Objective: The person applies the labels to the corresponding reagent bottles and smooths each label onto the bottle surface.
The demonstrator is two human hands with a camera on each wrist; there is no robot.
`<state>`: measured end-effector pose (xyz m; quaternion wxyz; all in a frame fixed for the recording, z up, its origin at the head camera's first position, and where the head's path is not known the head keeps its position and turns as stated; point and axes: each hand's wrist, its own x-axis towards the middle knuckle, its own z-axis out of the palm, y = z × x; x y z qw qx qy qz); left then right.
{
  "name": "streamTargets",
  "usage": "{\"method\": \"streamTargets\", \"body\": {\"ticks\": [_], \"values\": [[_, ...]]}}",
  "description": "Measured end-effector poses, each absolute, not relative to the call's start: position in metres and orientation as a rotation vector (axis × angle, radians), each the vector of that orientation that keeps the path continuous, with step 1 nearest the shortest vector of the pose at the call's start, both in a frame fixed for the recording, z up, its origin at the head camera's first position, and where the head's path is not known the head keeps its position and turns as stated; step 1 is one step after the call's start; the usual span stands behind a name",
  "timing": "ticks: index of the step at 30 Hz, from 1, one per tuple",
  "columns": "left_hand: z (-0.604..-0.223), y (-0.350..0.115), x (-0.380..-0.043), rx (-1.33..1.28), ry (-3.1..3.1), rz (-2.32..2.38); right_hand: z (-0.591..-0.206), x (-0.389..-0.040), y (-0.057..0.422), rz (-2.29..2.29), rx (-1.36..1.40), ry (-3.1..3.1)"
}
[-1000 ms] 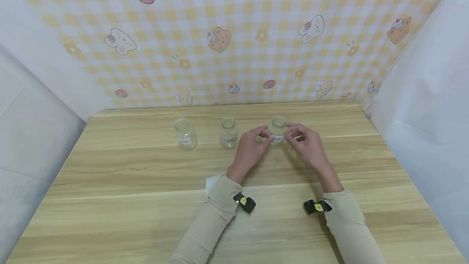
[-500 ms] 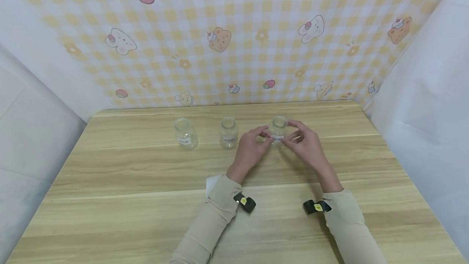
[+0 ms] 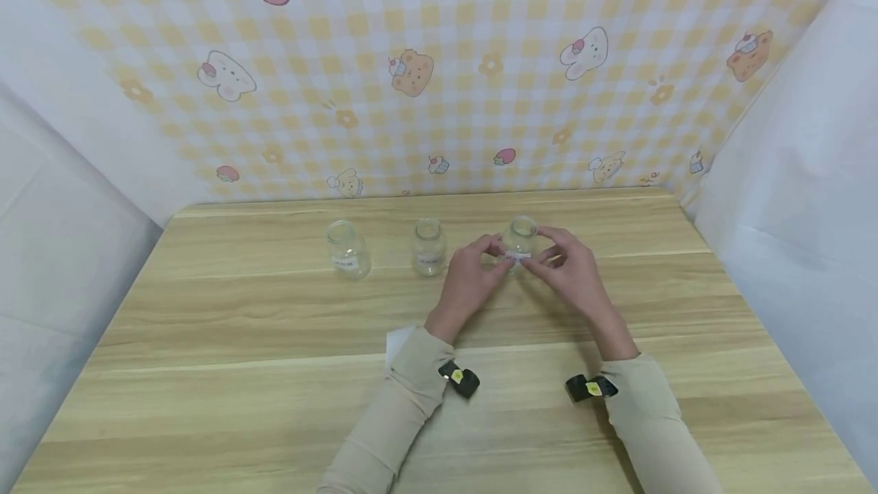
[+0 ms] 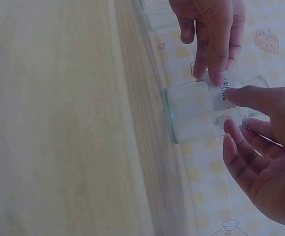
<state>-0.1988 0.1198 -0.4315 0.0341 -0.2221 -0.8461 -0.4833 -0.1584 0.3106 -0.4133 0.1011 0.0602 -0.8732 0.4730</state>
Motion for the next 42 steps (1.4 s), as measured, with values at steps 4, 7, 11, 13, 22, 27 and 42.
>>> {"method": "streamTargets", "body": {"ticks": [4,7,11,13,22,27,42], "values": [[-0.4314,0.1201,-0.1984,-0.688,-2.61,-1.469,-0.4135,-0.1587,0.3089,1.381,0.174,-2.578],[-0.4307,0.1198,-0.1977,-0.692,-2.61,-1.48,-0.4142,-0.1594,0.3084,1.374,0.173,-2.579],[-0.4283,0.1183,-0.1968,-0.685,-2.612,-1.52,-0.4143,-0.1597,0.3082,1.376,0.175,-2.578],[-0.4272,0.1178,-0.1966,-0.672,-2.619,-1.543,-0.4136,-0.1596,0.3081,1.376,0.175,-2.579],[-0.4257,0.1171,-0.196,-0.631,-2.654,-1.558,-0.4127,-0.1592,0.3054,1.362,0.161,-2.57],[-0.4288,0.1178,-0.1965,-0.658,-2.637,-1.518,-0.4141,-0.1595,0.3025,1.352,0.145,-2.567],[-0.4326,0.1243,-0.1942,-0.665,-2.601,-1.329,-0.4126,-0.1589,0.3073,1.362,0.204,-2.589]]}}
